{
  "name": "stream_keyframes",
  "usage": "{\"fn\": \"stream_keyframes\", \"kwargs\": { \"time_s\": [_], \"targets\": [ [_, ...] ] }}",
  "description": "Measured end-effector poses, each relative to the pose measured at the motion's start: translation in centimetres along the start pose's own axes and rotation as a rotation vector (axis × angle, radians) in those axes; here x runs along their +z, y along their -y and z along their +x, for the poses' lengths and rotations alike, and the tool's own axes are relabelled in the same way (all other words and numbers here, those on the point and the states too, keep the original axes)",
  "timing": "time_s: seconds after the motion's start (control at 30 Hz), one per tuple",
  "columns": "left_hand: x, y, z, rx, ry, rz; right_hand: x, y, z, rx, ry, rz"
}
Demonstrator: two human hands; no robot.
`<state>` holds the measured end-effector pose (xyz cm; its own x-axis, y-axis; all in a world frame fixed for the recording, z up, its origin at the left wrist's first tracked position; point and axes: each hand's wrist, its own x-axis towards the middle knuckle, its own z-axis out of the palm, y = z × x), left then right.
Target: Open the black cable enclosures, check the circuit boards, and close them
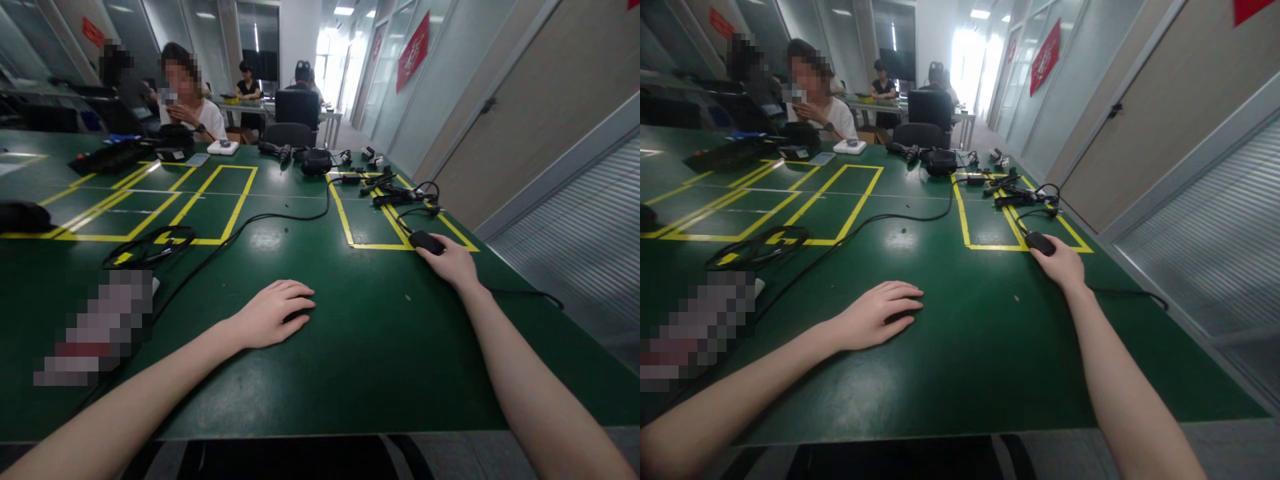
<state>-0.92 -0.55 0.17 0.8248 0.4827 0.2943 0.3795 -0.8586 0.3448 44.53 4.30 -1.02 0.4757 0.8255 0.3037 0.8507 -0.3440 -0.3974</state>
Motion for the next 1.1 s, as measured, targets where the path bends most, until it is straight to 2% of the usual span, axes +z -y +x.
{"fn": "stream_keyframes", "kwargs": {
  "time_s": [0.13,0.33,0.57,0.87,1.0,1.1],
  "targets": [
    [0.1,0.0,0.0,-0.008,0.0,0.005,0.1,-0.1,0.1,0.01,0.006,-0.026],
    [0.1,0.1,-0.1,-0.013,0.002,-0.007,1.0,-0.5,0.4,-0.088,-0.034,-0.013],
    [0.1,0.1,-0.1,-0.009,0.007,-0.007,0.8,-0.8,0.7,0.017,-0.058,0.146],
    [0.1,0.1,-0.1,-0.005,0.009,-0.007,1.4,-1.4,1.2,0.077,-0.101,0.139],
    [0.2,0.1,-0.1,-0.005,0.007,-0.006,1.6,-2.1,1.5,0.054,-0.094,0.122],
    [0.2,0.1,-0.2,-0.007,0.007,-0.003,1.7,-2.7,1.5,-0.016,-0.083,0.122]
  ]
}}
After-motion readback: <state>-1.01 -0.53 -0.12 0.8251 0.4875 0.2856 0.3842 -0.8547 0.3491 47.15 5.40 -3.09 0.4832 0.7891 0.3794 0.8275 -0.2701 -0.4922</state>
